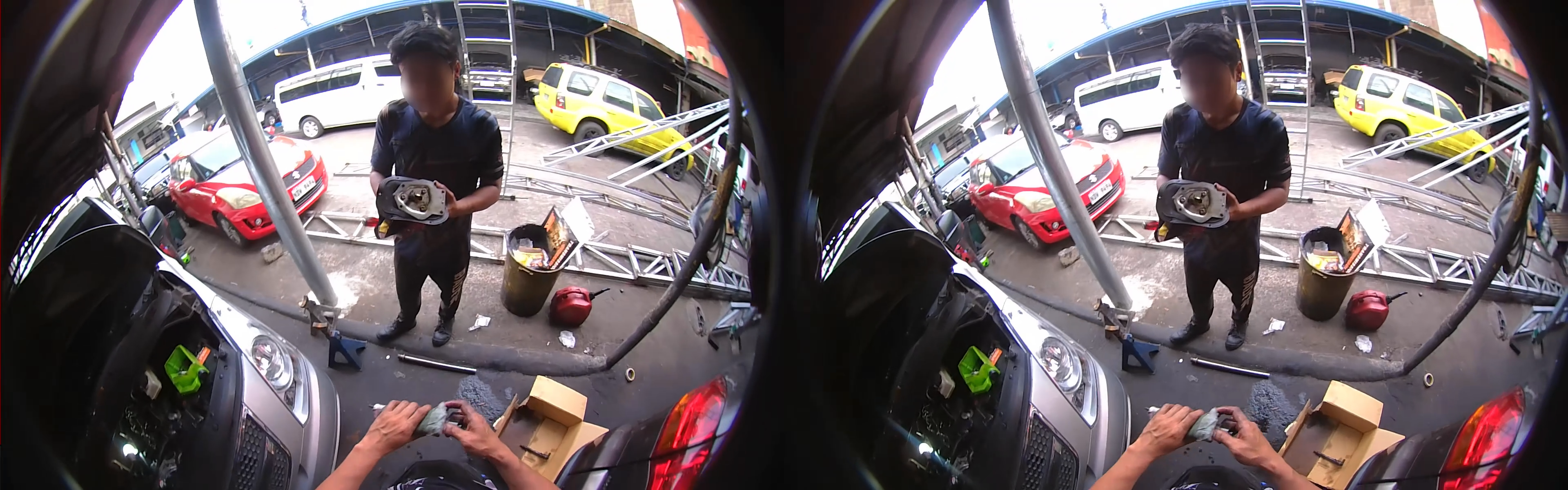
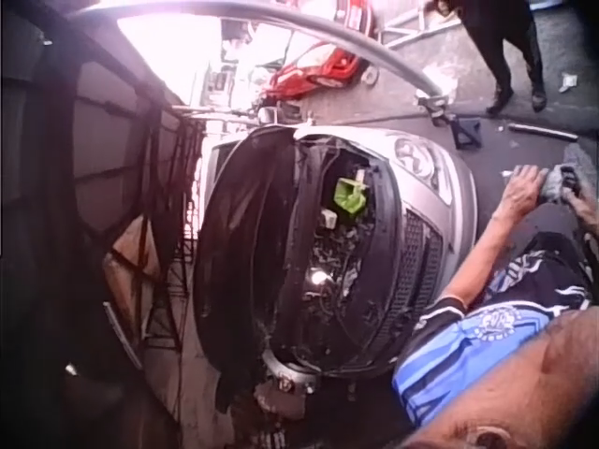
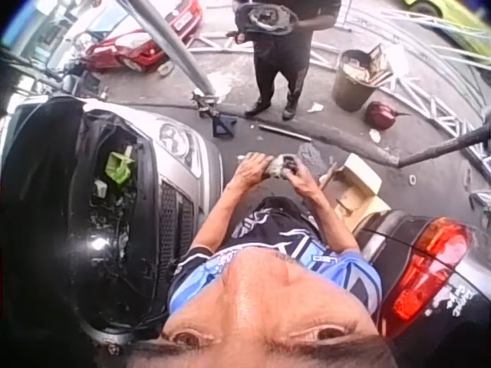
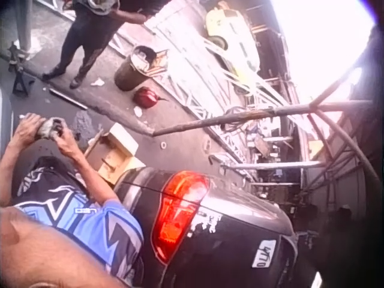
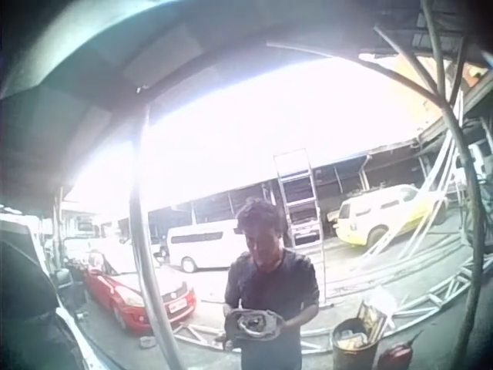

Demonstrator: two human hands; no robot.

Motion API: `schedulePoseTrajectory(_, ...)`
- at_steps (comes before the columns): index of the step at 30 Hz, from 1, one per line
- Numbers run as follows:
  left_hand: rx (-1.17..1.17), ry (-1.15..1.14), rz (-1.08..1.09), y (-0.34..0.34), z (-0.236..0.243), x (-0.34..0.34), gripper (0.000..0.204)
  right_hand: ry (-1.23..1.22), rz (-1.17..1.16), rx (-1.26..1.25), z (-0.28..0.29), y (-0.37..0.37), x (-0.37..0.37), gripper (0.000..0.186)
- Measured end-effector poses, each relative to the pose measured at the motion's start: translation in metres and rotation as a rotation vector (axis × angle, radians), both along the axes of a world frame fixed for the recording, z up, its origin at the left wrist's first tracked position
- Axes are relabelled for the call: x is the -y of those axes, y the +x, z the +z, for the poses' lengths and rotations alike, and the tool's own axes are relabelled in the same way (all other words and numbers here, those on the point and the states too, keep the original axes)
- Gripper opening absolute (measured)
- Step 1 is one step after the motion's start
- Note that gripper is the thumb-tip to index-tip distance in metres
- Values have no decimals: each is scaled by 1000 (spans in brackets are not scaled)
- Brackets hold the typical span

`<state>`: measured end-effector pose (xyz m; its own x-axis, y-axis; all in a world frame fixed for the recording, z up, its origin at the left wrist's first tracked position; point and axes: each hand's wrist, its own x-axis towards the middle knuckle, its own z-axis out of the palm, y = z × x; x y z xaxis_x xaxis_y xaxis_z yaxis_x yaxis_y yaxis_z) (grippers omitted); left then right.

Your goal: The mechanic is removing and inspecting fuel injectors from a car engine.

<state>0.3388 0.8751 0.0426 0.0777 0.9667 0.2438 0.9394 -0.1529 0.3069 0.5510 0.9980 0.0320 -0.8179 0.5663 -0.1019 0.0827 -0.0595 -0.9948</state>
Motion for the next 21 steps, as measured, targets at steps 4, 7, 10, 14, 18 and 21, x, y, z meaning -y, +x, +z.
schedulePoseTrajectory(4, -117, 146, -46, -30, -4, 26, 41, 121, 104, 32, 26, -11, 19, 53)
schedulePoseTrajectory(7, -157, 178, -46, -44, -2, 42, 35, 166, 148, 13, 38, -24, 29, 54)
schedulePoseTrajectory(10, -167, 233, -57, -53, 1, 53, 35, 163, 170, 41, 44, -32, 39, 53)
schedulePoseTrajectory(14, -159, 267, -25, -68, 2, 67, 35, 29, 158, 82, 47, -37, 46, 50)
schedulePoseTrajectory(18, -209, 317, 70, -97, 2, 77, 36, -13, 50, -45, 55, -36, 40, 44)
schedulePoseTrajectory(21, -131, 472, 145, -118, 3, 81, 46, 39, -11, -51, 64, -36, 35, 41)
